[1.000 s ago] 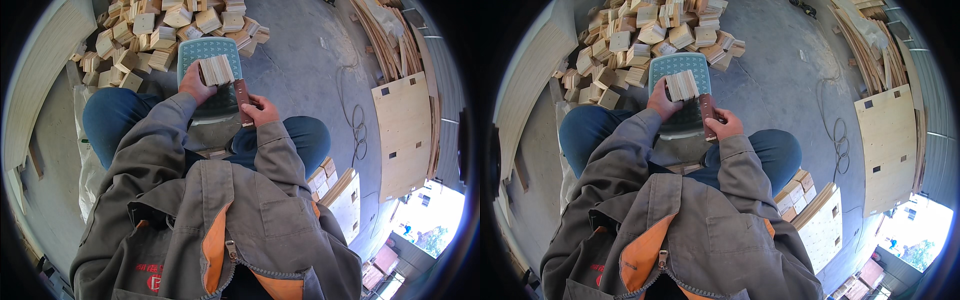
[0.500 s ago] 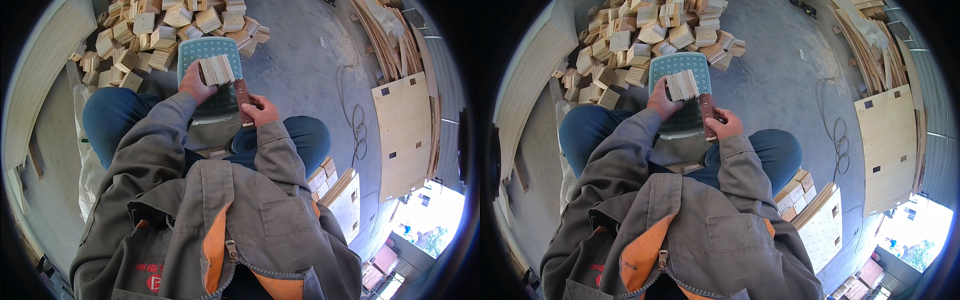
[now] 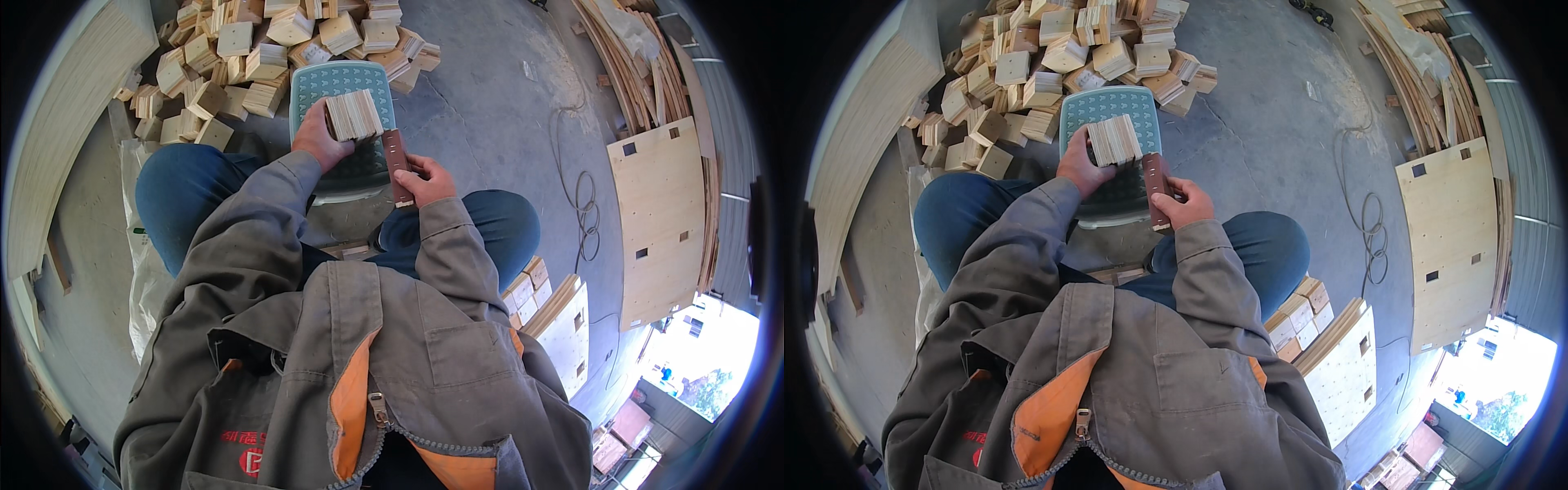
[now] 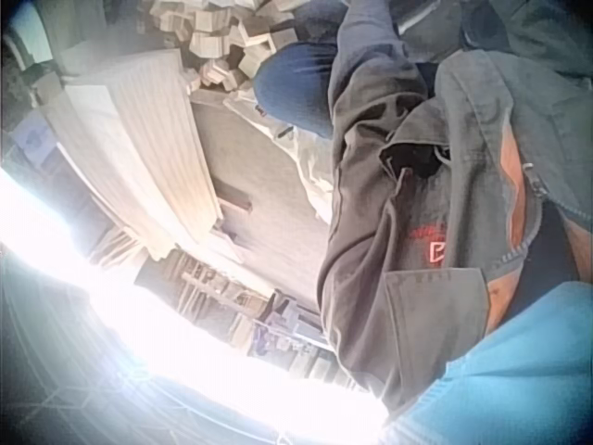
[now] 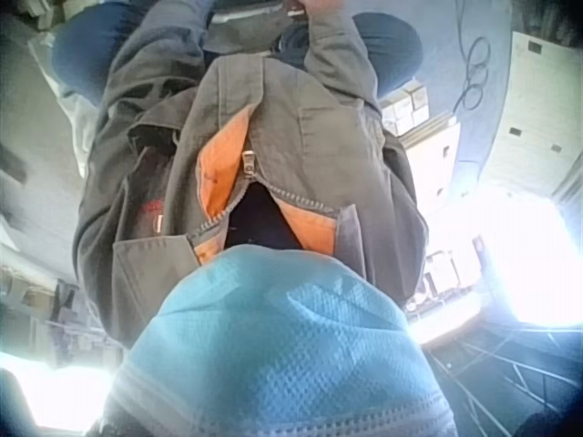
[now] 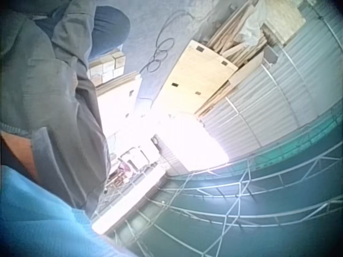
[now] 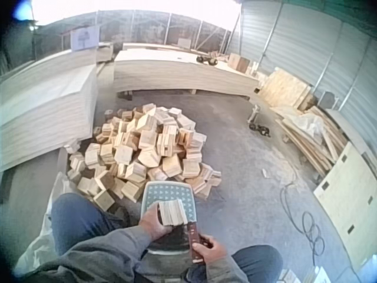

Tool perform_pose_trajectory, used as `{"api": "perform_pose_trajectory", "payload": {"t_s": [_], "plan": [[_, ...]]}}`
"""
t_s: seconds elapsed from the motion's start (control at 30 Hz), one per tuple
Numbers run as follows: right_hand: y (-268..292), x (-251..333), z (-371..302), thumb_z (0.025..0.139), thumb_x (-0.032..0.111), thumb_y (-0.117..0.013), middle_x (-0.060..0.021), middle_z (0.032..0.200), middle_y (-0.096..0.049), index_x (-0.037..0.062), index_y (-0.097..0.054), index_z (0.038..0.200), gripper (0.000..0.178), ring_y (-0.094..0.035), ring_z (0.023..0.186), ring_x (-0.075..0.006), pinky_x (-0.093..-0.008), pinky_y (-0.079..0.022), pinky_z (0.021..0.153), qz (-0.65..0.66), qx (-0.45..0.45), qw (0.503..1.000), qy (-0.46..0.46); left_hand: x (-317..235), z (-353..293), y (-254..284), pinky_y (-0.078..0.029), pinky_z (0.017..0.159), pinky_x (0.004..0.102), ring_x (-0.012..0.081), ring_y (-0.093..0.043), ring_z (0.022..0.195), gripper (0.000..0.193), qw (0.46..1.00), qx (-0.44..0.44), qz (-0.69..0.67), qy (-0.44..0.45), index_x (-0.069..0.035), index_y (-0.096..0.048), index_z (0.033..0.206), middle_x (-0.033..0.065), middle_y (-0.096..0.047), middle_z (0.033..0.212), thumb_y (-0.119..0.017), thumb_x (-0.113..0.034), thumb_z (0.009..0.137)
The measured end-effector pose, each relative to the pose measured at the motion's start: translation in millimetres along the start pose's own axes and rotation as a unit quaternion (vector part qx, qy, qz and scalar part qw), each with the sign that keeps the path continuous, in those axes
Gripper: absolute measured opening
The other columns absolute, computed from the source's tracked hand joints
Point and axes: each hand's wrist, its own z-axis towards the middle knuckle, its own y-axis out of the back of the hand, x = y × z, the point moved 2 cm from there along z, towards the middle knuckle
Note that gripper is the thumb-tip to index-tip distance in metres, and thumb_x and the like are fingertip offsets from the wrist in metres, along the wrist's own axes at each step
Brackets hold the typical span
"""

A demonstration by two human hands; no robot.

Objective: The person sits on the floor and sands small wooden blocks one by one using a sanding block. They pick up each block from a pile, sand its surfaces, and place it onto a growing stack.

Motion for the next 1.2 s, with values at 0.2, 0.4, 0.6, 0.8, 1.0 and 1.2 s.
{"api": "perform_pose_trajectory", "payload": {"t_s": [0.2,0.4,0.6,0.8,1.0,1.2], "plan": [[-0.8,-0.3,-0.3,0.087,0.016,-0.084,-0.0179,0.124,-0.074,-0.0054,-0.065,0.136,0.057,-0.072,0.11,-0.0232,-0.0366,-0.058,0.097,0.008,0.0,1.0,-0.004,-1.7,-1.0,0.8,-0.047,0.113,0.0391,0.0316,-0.06,0.134,0.095,1.0,-0.001,0.006,0.002,-0.007,-0.043,0.151,0.0183,-0.063,0.139,-0.09,-0.019,0.068],[-0.9,1.2,-0.5,0.087,0.016,-0.084,-0.0177,0.124,-0.074,-0.0055,-0.065,0.136,0.056,-0.072,0.11,-0.0229,-0.0364,-0.058,0.097,0.008,0.002,1.0,-0.005,-1.1,-0.7,0.7,-0.047,0.113,0.0392,0.0322,-0.06,0.135,0.096,1.0,-0.001,0.002,0.003,-0.007,-0.043,0.151,0.0186,-0.063,0.139,-0.09,-0.019,0.068],[-1.3,4.6,-2.4,0.089,0.015,-0.082,-0.0182,0.125,-0.073,-0.0055,-0.064,0.137,0.055,-0.071,0.112,-0.023,-0.0364,-0.058,0.098,0.001,0.004,1.0,-0.006,-4.7,-1.9,2.4,-0.047,0.113,0.0395,0.0325,-0.06,0.134,0.096,1.0,0.001,0.01,0.01,-0.007,-0.043,0.151,0.0192,-0.063,0.139,-0.09,-0.019,0.068],[-0.6,-0.6,-0.5,0.087,0.016,-0.084,-0.0178,0.123,-0.074,-0.0051,-0.065,0.136,0.056,-0.072,0.11,-0.0231,-0.0366,-0.058,0.098,0.011,-0.003,1.0,-0.005,-1.6,-0.8,0.4,-0.046,0.114,0.0392,0.0323,-0.06,0.134,0.096,1.0,0.002,0.006,0.006,-0.007,-0.043,0.151,0.0191,-0.063,0.14,-0.09,-0.019,0.068],[-0.7,0.7,-1.0,0.087,0.016,-0.084,-0.0181,0.123,-0.074,-0.0054,-0.065,0.136,0.056,-0.072,0.11,-0.0231,-0.0365,-0.058,0.097,0.007,-0.002,1.0,-0.006,-0.1,-0.2,-0.8,-0.046,0.114,0.0389,0.0313,-0.059,0.135,0.096,1.0,0.003,0.0,0.0,-0.006,-0.042,0.151,0.0181,-0.062,0.139,-0.09,-0.019,0.069],[-2.4,6.2,-3.1,0.087,0.016,-0.084,-0.0178,0.123,-0.074,-0.0053,-0.065,0.136,0.056,-0.071,0.111,-0.0229,-0.0365,-0.058,0.098,0.01,-0.001,1.0,-0.009,-2.3,-1.5,1.1,-0.045,0.115,0.0402,0.034,-0.057,0.136,0.097,1.0,0.006,0.004,0.01,-0.007,-0.042,0.151,0.0191,-0.06,0.141,-0.09,-0.021,0.068]]}}
